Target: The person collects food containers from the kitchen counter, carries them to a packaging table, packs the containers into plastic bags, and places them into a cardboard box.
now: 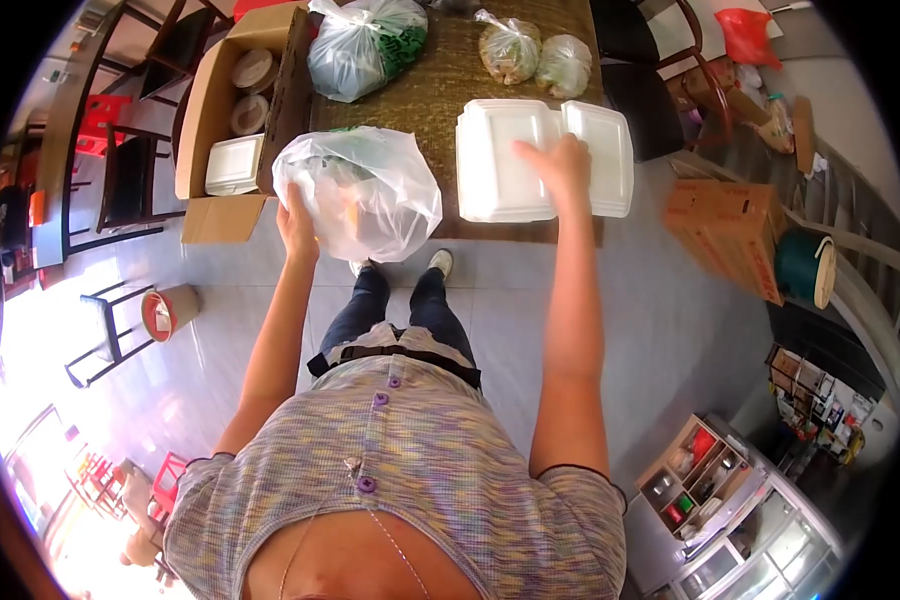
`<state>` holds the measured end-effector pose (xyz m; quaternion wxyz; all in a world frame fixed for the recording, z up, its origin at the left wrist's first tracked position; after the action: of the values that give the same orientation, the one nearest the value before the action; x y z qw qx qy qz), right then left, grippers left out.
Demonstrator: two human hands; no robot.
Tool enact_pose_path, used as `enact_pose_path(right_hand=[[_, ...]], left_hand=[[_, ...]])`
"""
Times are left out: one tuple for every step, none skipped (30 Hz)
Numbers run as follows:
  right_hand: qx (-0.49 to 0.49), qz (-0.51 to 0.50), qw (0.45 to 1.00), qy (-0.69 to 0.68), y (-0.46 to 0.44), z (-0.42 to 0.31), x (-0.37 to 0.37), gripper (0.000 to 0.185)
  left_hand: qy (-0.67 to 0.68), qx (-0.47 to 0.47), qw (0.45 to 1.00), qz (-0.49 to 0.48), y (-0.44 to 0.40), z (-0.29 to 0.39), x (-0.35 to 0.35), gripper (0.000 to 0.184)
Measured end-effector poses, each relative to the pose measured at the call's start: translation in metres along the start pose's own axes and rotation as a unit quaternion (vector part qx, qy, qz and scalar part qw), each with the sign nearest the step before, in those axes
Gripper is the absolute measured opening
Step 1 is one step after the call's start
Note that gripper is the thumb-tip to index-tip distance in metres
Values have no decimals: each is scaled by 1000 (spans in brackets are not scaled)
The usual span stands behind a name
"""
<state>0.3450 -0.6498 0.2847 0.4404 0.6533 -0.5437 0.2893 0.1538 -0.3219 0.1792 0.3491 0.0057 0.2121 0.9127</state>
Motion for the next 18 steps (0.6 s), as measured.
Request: enact_pose_path(right_hand=[[-8,-13,1000,-14,-1,0,0,68],[-17,-27,999,-29,-2,-1,1,68],[-26,-40,998,-44,-3,-2,1,67],[-32,-60,995,-76,-2,-4,3,65],[-38,-81,990,-109,-1,-6,6,64],[-44,-102,984,-142,0,-8,6,62],[-46,-91,982,-159,0,-8,5,60],[-49,-81,980,-176,-1,-8,2,59],[-52,-70,978,-192,-2,-7,-1,58],[-37,-67,975,-208,-2,-8,-5,58],[-22,-63,972,-225,-2,-8,-9,58],[-8,-59,969,-242,-1,-7,-12,57],[-3,-68,963,-263,-3,-4,-16,56],[1,-77,956,-283,-6,0,-18,56],[5,-85,949,-304,-9,3,-18,55],[-5,-106,943,-314,-10,4,-16,56],[-14,-127,938,-324,-11,4,-13,58],[-24,-148,931,-333,-11,4,-11,59]], left_hand=[[-14,-13,1000,-18,2,1,1,43],[-15,-12,1000,-22,4,1,1,42],[-16,-11,1000,-25,6,0,2,41],[-17,-10,999,-27,7,0,2,40],[-20,-24,999,-27,8,1,1,38],[-23,-37,999,-26,8,1,-2,36],[-26,-51,998,-26,8,2,-4,34],[-27,-45,998,-28,8,2,-7,33],[-29,-40,998,-30,7,3,-9,32],[-30,-35,998,-32,5,3,-9,32],[-34,-23,998,-41,3,3,-8,35],[-39,-24,998,-44,2,4,-8,34],[-43,-25,998,-47,2,6,-8,34],[-48,-25,997,-51,2,8,-9,33],[-58,-31,997,-52,2,11,-11,31],[-67,-36,996,-53,2,14,-13,30],[-77,-42,995,-54,2,17,-14,28],[-85,-43,994,-55,2,19,-16,28]])
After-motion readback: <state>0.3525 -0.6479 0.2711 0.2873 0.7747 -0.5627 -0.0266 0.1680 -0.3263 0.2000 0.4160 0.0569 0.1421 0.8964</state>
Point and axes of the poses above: each hand's wrist, its own y-axis away from the middle knuckle, its own x-axis out of the back of the hand, z = x × y, the point moved 3 cm from there along -y, towards the middle knuckle, and after that the axes turned 3 degrees about -z, right-handed, at the moved point
